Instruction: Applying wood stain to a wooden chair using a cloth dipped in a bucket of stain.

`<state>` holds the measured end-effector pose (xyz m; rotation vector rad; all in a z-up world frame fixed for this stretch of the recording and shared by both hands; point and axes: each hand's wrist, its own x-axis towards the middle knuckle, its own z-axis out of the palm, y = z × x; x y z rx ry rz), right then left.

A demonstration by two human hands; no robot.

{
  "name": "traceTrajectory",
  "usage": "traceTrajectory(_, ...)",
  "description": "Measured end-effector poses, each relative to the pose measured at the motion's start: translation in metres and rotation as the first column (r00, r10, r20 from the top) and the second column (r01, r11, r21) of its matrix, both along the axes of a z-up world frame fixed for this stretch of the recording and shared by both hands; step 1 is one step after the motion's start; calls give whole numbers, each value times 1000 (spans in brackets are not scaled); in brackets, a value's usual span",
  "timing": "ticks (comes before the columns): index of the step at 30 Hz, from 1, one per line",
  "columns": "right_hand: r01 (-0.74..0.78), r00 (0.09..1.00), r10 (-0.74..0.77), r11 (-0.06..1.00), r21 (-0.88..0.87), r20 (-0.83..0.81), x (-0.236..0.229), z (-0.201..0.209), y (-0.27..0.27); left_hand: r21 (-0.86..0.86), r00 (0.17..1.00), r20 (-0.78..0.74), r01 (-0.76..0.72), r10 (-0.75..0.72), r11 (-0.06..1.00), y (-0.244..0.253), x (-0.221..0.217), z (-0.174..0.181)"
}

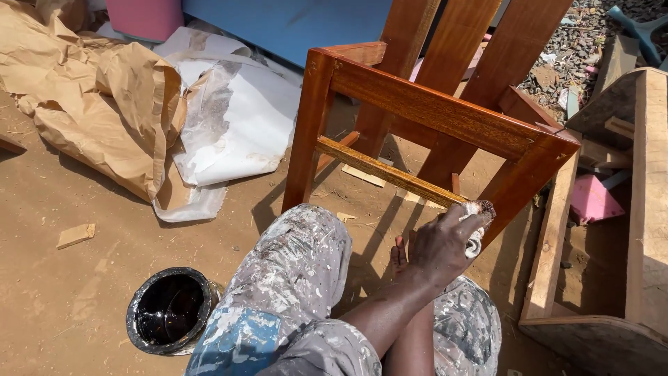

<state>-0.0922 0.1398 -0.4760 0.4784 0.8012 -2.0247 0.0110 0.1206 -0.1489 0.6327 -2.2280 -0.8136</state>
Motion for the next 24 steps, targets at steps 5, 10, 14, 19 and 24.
traceTrajectory(5,34,993,-36,999,23,110,56,167,-1,5,852,-74,-519,518,855,-96,91,16)
traceTrajectory(10,57,996,-60,998,42,73,68,193,-1,121,700,-191,-679,689,724,-115,96,13)
traceTrajectory(14,229,968,-211,963,144,-134,41,75,-16,181,919,-120,-353,376,918,-12,34,41)
traceTrajectory(19,201,977,-186,967,155,-104,43,57,8,-59,1000,27,-2,4,998,5,-11,-14)
traceTrajectory(24,166,986,-162,983,84,-42,49,58,-16,-199,989,115,-67,92,978,-24,26,-21)
